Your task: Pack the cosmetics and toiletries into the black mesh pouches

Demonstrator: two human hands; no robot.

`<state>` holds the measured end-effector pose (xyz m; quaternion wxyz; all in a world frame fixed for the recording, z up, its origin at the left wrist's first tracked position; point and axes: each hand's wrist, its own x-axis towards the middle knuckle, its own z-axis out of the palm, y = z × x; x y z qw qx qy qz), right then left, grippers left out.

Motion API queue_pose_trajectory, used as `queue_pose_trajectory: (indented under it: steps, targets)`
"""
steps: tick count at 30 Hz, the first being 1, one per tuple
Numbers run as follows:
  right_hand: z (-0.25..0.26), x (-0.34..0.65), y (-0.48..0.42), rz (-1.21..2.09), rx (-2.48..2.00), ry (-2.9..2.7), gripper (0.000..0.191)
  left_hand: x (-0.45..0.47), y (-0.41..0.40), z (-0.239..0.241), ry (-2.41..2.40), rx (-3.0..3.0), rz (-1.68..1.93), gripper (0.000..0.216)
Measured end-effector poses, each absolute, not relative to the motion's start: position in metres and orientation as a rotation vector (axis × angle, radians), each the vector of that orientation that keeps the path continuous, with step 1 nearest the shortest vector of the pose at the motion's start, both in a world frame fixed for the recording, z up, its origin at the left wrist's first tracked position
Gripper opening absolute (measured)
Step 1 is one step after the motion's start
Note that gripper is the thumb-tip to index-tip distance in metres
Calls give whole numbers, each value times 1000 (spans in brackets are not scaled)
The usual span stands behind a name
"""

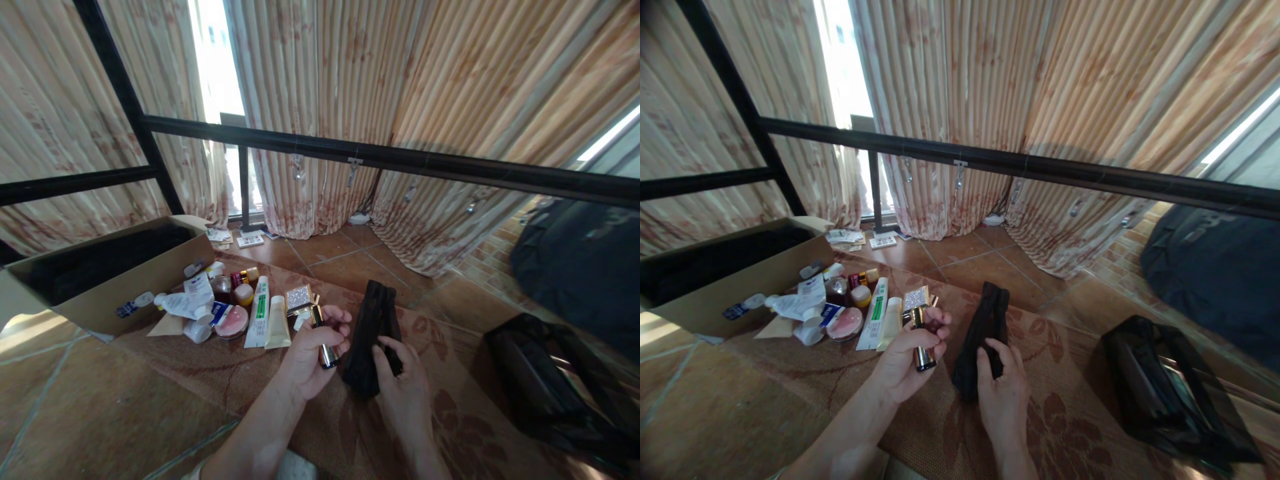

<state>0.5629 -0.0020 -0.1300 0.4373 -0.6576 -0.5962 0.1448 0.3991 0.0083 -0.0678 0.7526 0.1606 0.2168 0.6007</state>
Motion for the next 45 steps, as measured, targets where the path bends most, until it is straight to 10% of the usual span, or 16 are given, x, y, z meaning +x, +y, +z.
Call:
queue_pose_trajectory:
  steps: [45]
  targets:
    - [-131,562,-1,380,-1635,-1468,32,398,10,-71,547,322,1302,28]
